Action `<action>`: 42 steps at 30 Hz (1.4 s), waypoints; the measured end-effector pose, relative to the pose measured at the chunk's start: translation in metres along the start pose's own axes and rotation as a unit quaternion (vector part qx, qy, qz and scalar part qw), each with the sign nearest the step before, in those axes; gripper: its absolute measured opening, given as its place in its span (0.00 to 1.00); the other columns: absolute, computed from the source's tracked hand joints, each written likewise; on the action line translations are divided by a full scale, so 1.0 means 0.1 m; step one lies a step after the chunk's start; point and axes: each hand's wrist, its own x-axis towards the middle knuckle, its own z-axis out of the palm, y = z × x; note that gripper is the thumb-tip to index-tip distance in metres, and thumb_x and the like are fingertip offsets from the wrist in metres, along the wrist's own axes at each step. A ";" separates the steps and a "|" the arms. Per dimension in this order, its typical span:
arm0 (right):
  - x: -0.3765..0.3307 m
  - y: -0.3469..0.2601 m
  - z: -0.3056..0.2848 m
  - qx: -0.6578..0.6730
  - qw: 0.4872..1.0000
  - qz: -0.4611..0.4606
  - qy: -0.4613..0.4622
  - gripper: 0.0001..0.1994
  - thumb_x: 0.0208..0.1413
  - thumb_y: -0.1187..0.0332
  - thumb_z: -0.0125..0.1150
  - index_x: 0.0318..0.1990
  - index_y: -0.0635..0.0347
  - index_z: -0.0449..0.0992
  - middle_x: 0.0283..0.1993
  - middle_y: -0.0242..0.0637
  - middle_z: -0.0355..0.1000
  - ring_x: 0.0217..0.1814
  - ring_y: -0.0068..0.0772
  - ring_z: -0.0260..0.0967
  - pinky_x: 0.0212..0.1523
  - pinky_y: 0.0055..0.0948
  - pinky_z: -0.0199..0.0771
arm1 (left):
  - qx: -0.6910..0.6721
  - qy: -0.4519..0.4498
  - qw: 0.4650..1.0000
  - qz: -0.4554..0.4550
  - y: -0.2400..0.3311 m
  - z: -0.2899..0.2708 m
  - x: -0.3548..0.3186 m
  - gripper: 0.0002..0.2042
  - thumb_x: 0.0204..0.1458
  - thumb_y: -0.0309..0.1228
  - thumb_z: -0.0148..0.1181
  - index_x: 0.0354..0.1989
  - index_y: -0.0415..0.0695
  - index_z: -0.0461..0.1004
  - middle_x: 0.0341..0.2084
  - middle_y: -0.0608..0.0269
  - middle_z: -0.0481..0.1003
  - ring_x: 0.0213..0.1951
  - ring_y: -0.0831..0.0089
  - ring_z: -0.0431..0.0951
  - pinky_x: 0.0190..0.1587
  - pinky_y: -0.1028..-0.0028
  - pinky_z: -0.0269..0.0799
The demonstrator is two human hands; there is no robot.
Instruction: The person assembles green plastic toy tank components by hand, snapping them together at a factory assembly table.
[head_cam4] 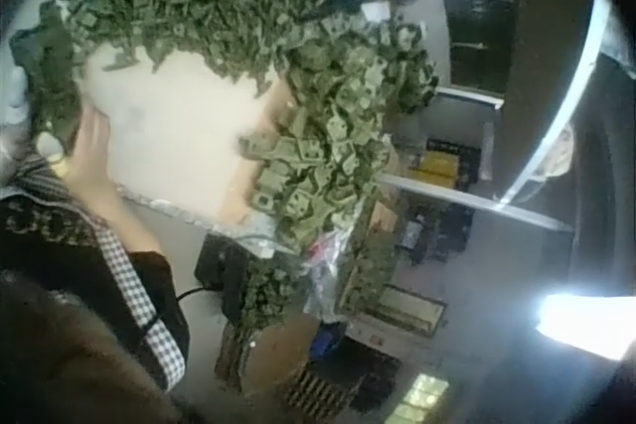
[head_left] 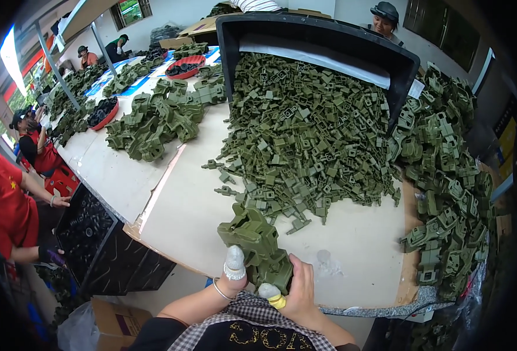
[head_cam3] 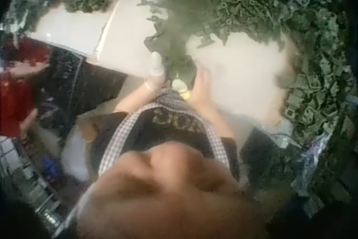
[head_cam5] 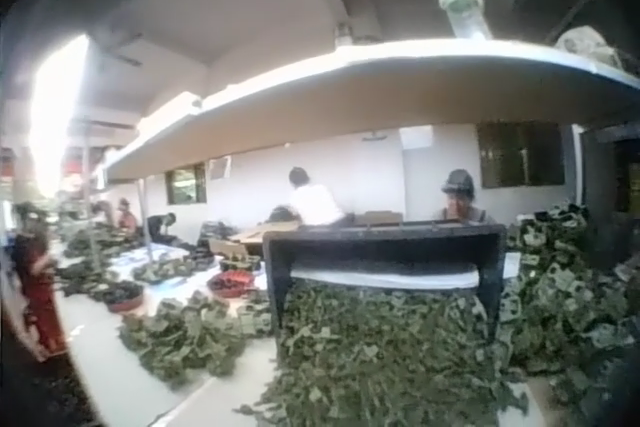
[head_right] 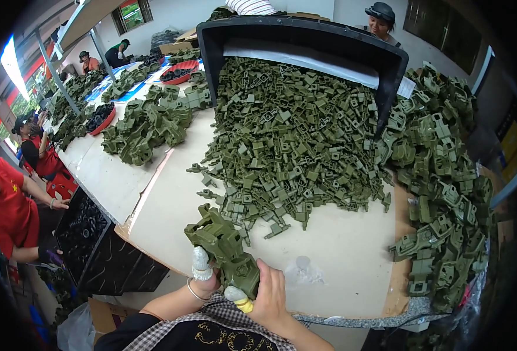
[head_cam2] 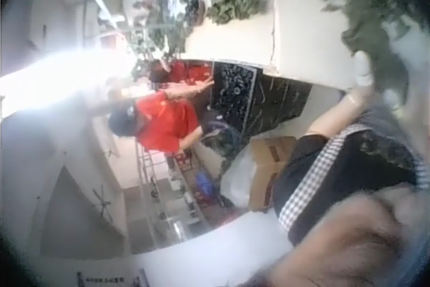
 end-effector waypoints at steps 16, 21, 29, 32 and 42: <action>-0.10 0.00 0.10 0.016 0.998 -0.024 -0.047 0.42 0.40 0.59 0.66 0.57 0.74 0.49 0.39 0.48 0.58 0.38 0.45 0.57 0.41 0.35 0.61 | 0.050 0.053 0.997 -0.018 -0.04 -0.17 -0.07 0.33 0.49 0.58 0.44 0.56 0.44 0.56 0.49 0.60 0.65 0.48 0.69 0.68 0.50 0.66 0.66; -0.07 0.02 0.06 0.016 0.999 -0.007 -0.051 0.41 0.39 0.62 0.66 0.58 0.73 0.49 0.38 0.47 0.58 0.38 0.44 0.57 0.42 0.33 0.61 | 0.034 0.032 0.999 0.024 -0.06 -0.17 -0.06 0.32 0.49 0.56 0.45 0.55 0.44 0.57 0.47 0.60 0.66 0.45 0.69 0.70 0.48 0.66 0.68; -0.02 -0.04 -0.09 0.133 0.984 0.068 -0.101 0.38 0.41 0.61 0.64 0.57 0.73 0.53 0.41 0.46 0.60 0.42 0.44 0.58 0.45 0.38 0.58 | 0.028 0.060 0.998 -0.014 -0.11 -0.22 -0.08 0.32 0.50 0.58 0.41 0.54 0.44 0.59 0.46 0.60 0.67 0.45 0.67 0.70 0.48 0.64 0.68; -0.04 -0.03 -0.06 0.040 0.996 0.005 -0.075 0.39 0.40 0.62 0.65 0.57 0.72 0.52 0.41 0.46 0.59 0.42 0.44 0.58 0.45 0.38 0.57 | 0.042 0.065 0.997 -0.017 -0.11 -0.18 -0.10 0.32 0.50 0.58 0.41 0.54 0.44 0.59 0.46 0.59 0.67 0.45 0.67 0.70 0.49 0.64 0.67; -0.06 0.08 0.06 0.092 0.991 0.059 -0.074 0.38 0.40 0.68 0.64 0.58 0.73 0.50 0.40 0.47 0.59 0.41 0.45 0.57 0.43 0.35 0.61 | 0.106 0.071 0.991 0.043 -0.07 -0.05 -0.02 0.15 0.58 0.34 0.40 0.48 0.38 0.65 0.43 0.59 0.70 0.44 0.72 0.71 0.48 0.72 0.66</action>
